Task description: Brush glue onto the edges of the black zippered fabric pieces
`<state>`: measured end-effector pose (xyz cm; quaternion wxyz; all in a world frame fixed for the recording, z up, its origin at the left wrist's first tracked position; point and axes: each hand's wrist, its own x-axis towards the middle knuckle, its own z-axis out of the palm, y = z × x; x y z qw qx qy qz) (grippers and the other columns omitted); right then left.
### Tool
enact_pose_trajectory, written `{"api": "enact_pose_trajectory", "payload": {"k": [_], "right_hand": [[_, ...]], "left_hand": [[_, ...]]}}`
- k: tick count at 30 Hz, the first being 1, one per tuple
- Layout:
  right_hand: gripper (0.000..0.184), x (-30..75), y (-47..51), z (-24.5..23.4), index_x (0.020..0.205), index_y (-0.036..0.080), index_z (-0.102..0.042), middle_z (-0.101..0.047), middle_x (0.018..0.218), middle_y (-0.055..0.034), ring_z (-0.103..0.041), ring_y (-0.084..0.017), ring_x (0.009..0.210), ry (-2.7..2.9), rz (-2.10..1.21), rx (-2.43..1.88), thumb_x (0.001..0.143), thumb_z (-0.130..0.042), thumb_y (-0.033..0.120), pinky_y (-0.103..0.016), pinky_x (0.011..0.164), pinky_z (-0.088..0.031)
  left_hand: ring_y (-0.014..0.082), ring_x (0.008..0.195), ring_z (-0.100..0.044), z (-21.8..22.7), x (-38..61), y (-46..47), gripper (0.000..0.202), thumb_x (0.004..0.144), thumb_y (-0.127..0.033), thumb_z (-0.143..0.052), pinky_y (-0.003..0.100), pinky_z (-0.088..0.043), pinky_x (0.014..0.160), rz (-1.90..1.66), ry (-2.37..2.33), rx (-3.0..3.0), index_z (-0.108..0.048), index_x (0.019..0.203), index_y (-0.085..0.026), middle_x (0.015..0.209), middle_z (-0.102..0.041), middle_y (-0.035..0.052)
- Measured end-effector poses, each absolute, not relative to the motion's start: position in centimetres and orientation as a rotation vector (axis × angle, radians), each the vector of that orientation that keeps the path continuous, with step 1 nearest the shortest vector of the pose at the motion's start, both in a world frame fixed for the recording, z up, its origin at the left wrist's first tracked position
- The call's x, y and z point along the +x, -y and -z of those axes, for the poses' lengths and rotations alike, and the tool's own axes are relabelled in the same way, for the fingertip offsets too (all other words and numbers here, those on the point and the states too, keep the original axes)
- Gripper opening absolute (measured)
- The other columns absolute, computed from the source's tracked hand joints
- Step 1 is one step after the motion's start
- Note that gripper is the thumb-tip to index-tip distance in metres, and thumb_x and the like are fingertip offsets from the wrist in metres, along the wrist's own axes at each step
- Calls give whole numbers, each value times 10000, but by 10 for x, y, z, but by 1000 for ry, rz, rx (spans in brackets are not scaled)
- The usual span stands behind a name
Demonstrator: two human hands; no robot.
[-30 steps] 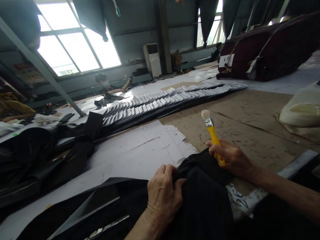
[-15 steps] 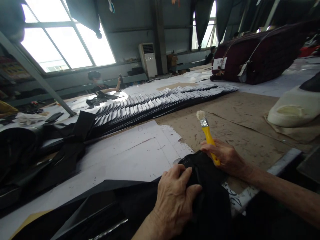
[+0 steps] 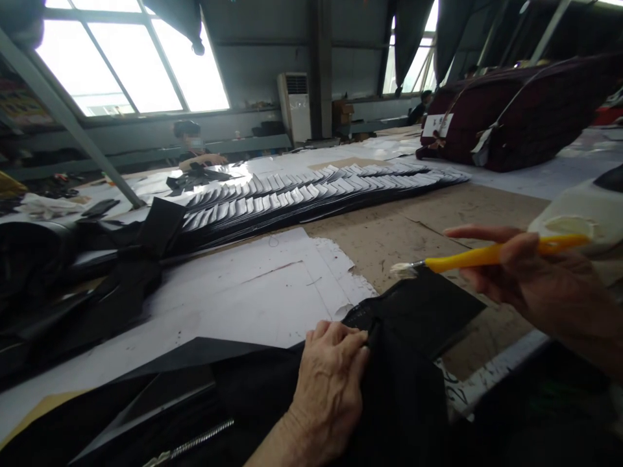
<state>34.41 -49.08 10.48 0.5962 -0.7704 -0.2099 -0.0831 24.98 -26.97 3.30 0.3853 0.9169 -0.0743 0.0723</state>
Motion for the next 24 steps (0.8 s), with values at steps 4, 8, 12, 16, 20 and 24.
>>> {"api": "enact_pose_trajectory", "payload": {"k": [4,8,12,16,20,24], "right_hand": [[401,340,480,-106,768,196,-695,-479,495,-17,-411,-64,441,398,241,-1651,743,-597,584,-160,379,-274],[351,344,463,-99,719,168,-682,-472,477,-5,-406,-64,403,451,34,-1653,607,-744,495,-155,349,-252],[338,351,453,-96,722,140,-676,-487,484,-7,-418,-73,400,625,-175,-1728,631,-733,460,-168,342,-268],[284,358,448,-96,683,157,-692,-581,588,-30,-496,-95,477,831,-117,-1817,638,-731,434,-189,409,-381],[162,361,446,-91,721,188,-697,-640,677,-31,-589,-131,635,1036,-124,-1830,706,-701,349,-203,553,-471],[93,365,451,-90,754,187,-682,-666,716,-23,-619,-134,657,1197,-162,-1877,737,-683,279,-199,587,-493]], "left_hand": [[221,834,-506,-44,244,270,424,902,-398,-284,424,-379,800,-170,180,2230,-663,817,-227,872,-645,39],[282,986,-491,-29,234,277,443,693,-331,-616,475,-380,861,-294,278,2506,-604,1109,-177,1169,-597,73],[269,973,-504,-3,231,283,471,710,-239,-556,496,-392,833,-640,412,2676,-549,1166,-121,1189,-586,101],[256,888,-520,1,233,281,465,680,-233,-492,477,-415,755,-816,528,2745,-578,1106,-68,1128,-616,128],[248,870,-519,-7,233,279,488,639,-213,-467,455,-426,732,-859,594,2818,-595,1076,-38,1104,-623,147],[239,870,-506,-9,232,280,507,627,-210,-465,450,-428,740,-826,606,2848,-592,1087,-39,1111,-617,144]]}}
